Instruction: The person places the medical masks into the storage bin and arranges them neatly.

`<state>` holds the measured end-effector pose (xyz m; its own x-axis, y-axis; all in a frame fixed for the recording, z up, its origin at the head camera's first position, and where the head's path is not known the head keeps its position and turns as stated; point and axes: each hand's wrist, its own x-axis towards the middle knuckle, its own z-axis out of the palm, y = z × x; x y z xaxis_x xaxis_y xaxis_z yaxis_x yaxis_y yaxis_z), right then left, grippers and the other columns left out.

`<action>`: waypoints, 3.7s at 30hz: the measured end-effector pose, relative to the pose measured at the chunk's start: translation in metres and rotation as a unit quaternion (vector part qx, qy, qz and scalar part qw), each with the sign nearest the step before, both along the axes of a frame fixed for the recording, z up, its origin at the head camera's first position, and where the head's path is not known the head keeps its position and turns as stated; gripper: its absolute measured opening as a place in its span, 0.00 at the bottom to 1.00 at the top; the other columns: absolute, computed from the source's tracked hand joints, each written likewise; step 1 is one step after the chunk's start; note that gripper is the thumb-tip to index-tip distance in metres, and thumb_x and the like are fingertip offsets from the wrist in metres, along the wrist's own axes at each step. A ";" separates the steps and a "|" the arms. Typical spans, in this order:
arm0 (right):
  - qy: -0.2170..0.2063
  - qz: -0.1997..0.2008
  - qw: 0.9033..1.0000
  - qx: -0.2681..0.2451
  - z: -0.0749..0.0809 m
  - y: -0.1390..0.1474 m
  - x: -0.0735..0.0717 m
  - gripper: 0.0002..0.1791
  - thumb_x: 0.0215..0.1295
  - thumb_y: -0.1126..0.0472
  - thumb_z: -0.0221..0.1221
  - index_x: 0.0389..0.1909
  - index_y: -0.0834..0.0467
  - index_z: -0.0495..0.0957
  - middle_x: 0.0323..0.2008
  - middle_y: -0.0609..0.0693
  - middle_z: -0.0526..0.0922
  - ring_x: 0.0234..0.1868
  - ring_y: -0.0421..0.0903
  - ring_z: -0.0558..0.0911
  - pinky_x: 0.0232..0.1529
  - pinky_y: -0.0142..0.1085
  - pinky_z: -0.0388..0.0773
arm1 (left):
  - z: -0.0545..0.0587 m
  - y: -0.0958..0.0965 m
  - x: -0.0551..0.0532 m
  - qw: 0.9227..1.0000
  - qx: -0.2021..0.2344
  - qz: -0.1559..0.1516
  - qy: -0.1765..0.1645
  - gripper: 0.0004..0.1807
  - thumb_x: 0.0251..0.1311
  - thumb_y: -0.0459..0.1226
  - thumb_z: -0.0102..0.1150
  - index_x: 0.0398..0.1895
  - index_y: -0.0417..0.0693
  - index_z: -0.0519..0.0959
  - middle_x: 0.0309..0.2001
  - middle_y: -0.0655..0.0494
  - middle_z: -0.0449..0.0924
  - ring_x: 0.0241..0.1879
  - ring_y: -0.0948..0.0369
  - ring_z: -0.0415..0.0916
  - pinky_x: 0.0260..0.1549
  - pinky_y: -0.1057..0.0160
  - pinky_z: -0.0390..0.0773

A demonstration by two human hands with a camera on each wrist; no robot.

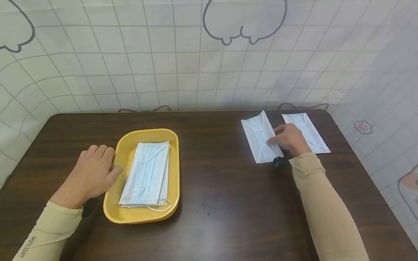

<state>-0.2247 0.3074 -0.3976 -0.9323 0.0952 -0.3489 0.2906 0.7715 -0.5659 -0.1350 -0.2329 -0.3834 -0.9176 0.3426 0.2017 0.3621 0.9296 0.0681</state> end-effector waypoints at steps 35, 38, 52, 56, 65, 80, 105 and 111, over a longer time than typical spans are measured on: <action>0.042 0.030 0.979 -0.197 0.015 -0.038 0.031 0.27 0.77 0.57 0.54 0.69 0.69 0.66 0.59 0.65 0.76 0.44 0.37 0.85 0.49 0.36 0.87 | 0.000 -0.002 0.002 1.000 0.001 0.002 0.003 0.11 0.62 0.40 0.46 0.26 0.42 0.69 0.25 0.50 0.66 0.29 0.53 0.61 0.32 0.59 0.60; 0.040 0.029 0.972 -0.228 0.017 -0.045 0.033 0.27 0.77 0.59 0.54 0.70 0.70 0.65 0.60 0.65 0.75 0.44 0.36 0.85 0.49 0.36 0.86 | 0.000 -0.002 0.002 1.000 0.002 0.002 0.002 0.11 0.62 0.40 0.46 0.26 0.42 0.69 0.25 0.50 0.66 0.29 0.53 0.61 0.32 0.59 0.60; 0.037 0.027 0.950 -0.308 0.029 -0.078 0.046 0.26 0.77 0.60 0.54 0.68 0.69 0.66 0.55 0.57 0.79 0.45 0.37 0.87 0.47 0.37 0.87 | 0.002 0.001 0.002 1.000 -0.003 0.007 0.002 0.12 0.64 0.40 0.45 0.28 0.41 0.70 0.26 0.50 0.67 0.30 0.52 0.62 0.33 0.58 0.61; 0.030 0.022 0.945 -0.325 0.032 -0.087 0.048 0.26 0.76 0.60 0.55 0.69 0.68 0.65 0.52 0.52 0.80 0.45 0.38 0.87 0.46 0.36 0.87 | 0.001 0.002 0.002 1.000 0.001 0.002 0.012 0.11 0.64 0.39 0.45 0.27 0.42 0.69 0.25 0.50 0.67 0.29 0.52 0.62 0.33 0.57 0.62; 0.018 0.035 0.927 -0.372 0.039 -0.106 0.054 0.24 0.77 0.62 0.54 0.67 0.68 0.66 0.50 0.49 0.81 0.45 0.39 0.88 0.45 0.36 0.87 | 0.000 0.002 0.002 0.999 0.007 -0.011 0.043 0.11 0.62 0.39 0.45 0.24 0.43 0.67 0.24 0.50 0.66 0.28 0.52 0.61 0.32 0.57 0.62; -0.019 0.076 0.887 -0.455 0.047 -0.154 0.061 0.15 0.76 0.66 0.54 0.59 0.65 0.70 0.46 0.49 0.84 0.44 0.42 0.89 0.45 0.39 0.88 | -0.002 0.003 0.000 0.998 0.013 -0.016 0.053 0.12 0.62 0.39 0.44 0.22 0.44 0.66 0.23 0.50 0.64 0.26 0.52 0.60 0.30 0.58 0.60; -0.086 0.128 0.877 -0.455 0.050 -0.239 0.073 0.17 0.74 0.67 0.55 0.60 0.66 0.70 0.54 0.60 0.84 0.44 0.47 0.90 0.51 0.47 0.86 | -0.001 0.002 0.000 0.999 0.005 -0.007 0.038 0.12 0.62 0.39 0.44 0.23 0.43 0.67 0.24 0.49 0.65 0.28 0.52 0.60 0.31 0.58 0.60; -0.116 0.137 0.876 -0.447 0.051 -0.255 0.076 0.18 0.75 0.65 0.54 0.62 0.65 0.68 0.57 0.61 0.82 0.47 0.46 0.89 0.51 0.45 0.86 | -0.002 0.001 0.000 0.999 0.008 -0.012 0.046 0.12 0.62 0.38 0.44 0.22 0.44 0.65 0.23 0.50 0.63 0.27 0.52 0.58 0.30 0.59 0.58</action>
<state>-0.1483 0.0521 -0.3463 -0.7714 -0.5289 -0.3539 0.3521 0.1085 -0.9296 -0.1349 -0.2319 -0.3851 -0.8864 0.3603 0.2905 0.3898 0.9196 0.0487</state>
